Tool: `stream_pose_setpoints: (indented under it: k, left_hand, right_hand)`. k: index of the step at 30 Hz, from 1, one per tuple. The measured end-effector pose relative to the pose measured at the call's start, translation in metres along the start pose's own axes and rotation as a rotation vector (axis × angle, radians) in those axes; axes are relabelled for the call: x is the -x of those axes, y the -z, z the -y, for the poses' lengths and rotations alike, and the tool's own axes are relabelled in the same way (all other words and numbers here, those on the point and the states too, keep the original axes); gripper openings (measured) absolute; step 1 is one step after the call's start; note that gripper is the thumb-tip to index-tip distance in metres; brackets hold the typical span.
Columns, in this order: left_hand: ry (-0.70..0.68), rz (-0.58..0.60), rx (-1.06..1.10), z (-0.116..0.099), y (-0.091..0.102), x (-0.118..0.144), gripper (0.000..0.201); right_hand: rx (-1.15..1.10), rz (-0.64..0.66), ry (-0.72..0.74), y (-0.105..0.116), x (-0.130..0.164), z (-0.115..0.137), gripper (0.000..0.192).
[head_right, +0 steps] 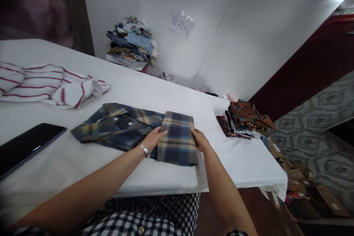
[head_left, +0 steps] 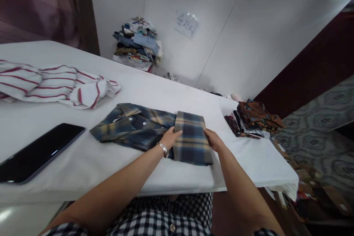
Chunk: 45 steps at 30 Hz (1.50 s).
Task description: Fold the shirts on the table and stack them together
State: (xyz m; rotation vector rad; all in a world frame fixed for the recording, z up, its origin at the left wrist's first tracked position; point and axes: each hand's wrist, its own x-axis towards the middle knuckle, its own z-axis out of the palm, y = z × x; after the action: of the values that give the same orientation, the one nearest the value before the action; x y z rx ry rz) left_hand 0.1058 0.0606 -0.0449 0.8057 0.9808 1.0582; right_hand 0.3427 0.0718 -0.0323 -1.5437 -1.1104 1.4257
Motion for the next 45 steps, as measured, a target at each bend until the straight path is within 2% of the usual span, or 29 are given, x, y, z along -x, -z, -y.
stream_pose_setpoints:
  k: [3, 6, 9, 11, 12, 14, 16, 18, 20, 23, 26, 29, 32, 36, 39, 42, 45]
  left_hand:
    - [-0.07, -0.061, -0.072, -0.003, 0.004, 0.009, 0.045]
    - [-0.232, -0.094, -0.304, -0.011, 0.022, 0.021, 0.051]
    - [-0.527, -0.232, -0.709, -0.029, 0.059, 0.037, 0.045]
    - [-0.634, -0.397, -0.993, -0.044, 0.092, 0.049, 0.043]
    - [-0.608, -0.475, -1.122, -0.051, 0.108, 0.053, 0.044]
    - [-0.45, -0.591, -1.323, -0.062, 0.137, 0.059, 0.048]
    - [-0.28, -0.633, -1.445, -0.072, 0.159, 0.059, 0.053]
    - [-0.167, -0.651, -1.497, -0.081, 0.172, 0.051, 0.059]
    - [-0.067, -0.672, -1.494, -0.091, 0.177, 0.037, 0.065]
    - [0.092, -0.656, -1.46, -0.102, 0.173, 0.012, 0.074]
    - [0.105, -0.589, -1.544, -0.1, 0.161, -0.006, 0.074]
    - [0.041, -0.507, -1.653, -0.096, 0.149, -0.015, 0.052]
    - [-0.056, -0.454, -1.712, -0.111, 0.135, -0.025, 0.039]
    - [-0.26, -0.466, -1.789, -0.164, 0.106, -0.051, 0.042]
    - [-0.434, -0.479, -1.854, -0.206, 0.076, -0.081, 0.039]
    - [-0.525, -0.425, -1.861, -0.228, 0.049, -0.107, 0.044]
    - [-0.588, -0.288, -1.809, -0.217, 0.033, -0.116, 0.056]
  right_hand:
    - [-0.139, 0.045, -0.167, -0.008, 0.002, 0.004, 0.033]
    - [-0.191, 0.044, -0.18, -0.004, 0.008, 0.003, 0.022]
    - [-0.223, 0.002, -0.076, 0.008, 0.017, -0.004, 0.016]
    - [-0.216, -0.034, -0.037, 0.016, 0.026, -0.01, 0.016]
    - [-0.205, -0.04, -0.035, 0.019, 0.03, -0.013, 0.016]
    - [-0.174, -0.031, -0.048, 0.023, 0.037, -0.018, 0.018]
    - [-0.153, -0.008, -0.061, 0.024, 0.04, -0.021, 0.023]
    - [-0.163, 0.033, -0.051, 0.023, 0.04, -0.021, 0.032]
    - [-0.2, 0.09, -0.049, 0.021, 0.037, -0.019, 0.04]
    - [-0.271, 0.148, -0.084, 0.018, 0.034, -0.017, 0.043]
    - [-0.327, 0.14, -0.047, 0.016, 0.034, -0.019, 0.038]
    - [-0.372, 0.078, 0.013, 0.014, 0.038, -0.022, 0.036]
    - [-0.435, 0.012, 0.056, 0.013, 0.044, -0.021, 0.037]
    - [-0.543, -0.104, 0.12, -0.002, 0.063, -0.012, 0.043]
    - [-0.649, -0.148, 0.13, -0.031, 0.085, -0.009, 0.046]
    - [-0.728, -0.106, 0.053, -0.067, 0.108, -0.019, 0.04]
    - [-0.708, 0.067, -0.094, -0.086, 0.128, -0.037, 0.036]
